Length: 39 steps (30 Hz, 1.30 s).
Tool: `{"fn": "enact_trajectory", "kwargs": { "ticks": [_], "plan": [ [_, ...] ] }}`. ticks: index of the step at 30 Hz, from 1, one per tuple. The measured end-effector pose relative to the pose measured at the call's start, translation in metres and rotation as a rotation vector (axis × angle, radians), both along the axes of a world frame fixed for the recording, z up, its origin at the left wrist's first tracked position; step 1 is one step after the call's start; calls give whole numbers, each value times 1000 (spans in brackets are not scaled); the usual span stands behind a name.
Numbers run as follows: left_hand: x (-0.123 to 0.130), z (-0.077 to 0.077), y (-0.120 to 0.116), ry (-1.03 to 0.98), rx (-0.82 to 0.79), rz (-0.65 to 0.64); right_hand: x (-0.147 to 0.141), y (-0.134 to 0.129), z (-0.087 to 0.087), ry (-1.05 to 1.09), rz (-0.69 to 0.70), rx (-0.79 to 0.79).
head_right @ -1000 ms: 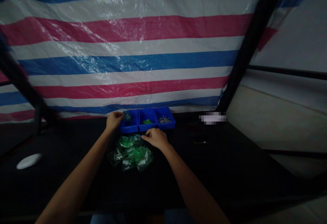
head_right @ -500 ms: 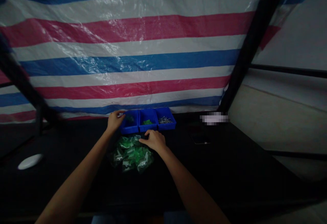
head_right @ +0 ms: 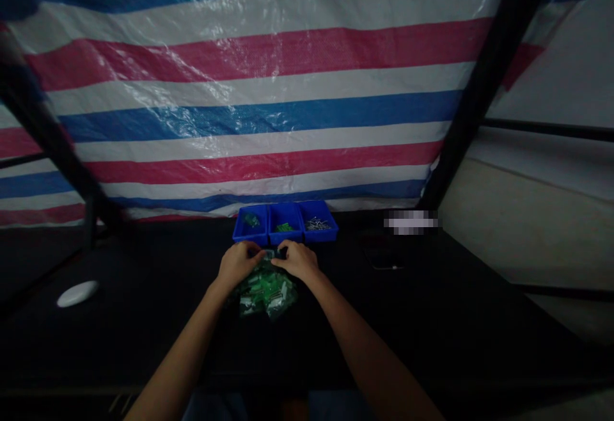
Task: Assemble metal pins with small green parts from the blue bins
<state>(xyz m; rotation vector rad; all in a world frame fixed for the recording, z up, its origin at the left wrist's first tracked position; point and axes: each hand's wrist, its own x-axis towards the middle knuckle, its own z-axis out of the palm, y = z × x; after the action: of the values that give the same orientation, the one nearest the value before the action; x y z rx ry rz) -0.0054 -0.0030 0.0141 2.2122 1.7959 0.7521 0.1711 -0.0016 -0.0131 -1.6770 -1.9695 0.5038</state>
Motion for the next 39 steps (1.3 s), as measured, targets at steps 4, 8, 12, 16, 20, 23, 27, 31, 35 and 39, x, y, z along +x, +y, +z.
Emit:
{"fn": "enact_trajectory", "kwargs": {
  "ticks": [4, 8, 12, 16, 20, 23, 27, 31, 35, 39],
  "plan": [
    [-2, -5, -1, 55, -37, 23, -1, 1, -2, 82, -1, 71],
    [-3, -10, 4, 48, -78, 3, -2, 2, -4, 145, -5, 60],
    [-1, -12, 5, 48, -86, 38, -4, 1, -4, 137, -4, 71],
    [2, -13, 4, 65, -66, 79, -5, 1, -3, 74, -19, 70],
    [2, -16, 6, 46, -77, 108, -3, 3, -3, 44, -11, 56],
    [2, -18, 7, 18, -86, 103, 0, 4, -4, 0, -36, 29],
    [3, -16, 6, -21, -76, 59, 5, 3, -4, -44, -41, 17],
    [4, -14, 5, -93, -52, 4, 7, 3, -4, -4, -25, 26],
    [3, -13, 7, -262, -9, -20, 5, 7, -5, 159, 32, 35],
    [0, -18, 14, -538, -38, -91, 2, 12, -5, 497, 103, 38]
  ]
}}
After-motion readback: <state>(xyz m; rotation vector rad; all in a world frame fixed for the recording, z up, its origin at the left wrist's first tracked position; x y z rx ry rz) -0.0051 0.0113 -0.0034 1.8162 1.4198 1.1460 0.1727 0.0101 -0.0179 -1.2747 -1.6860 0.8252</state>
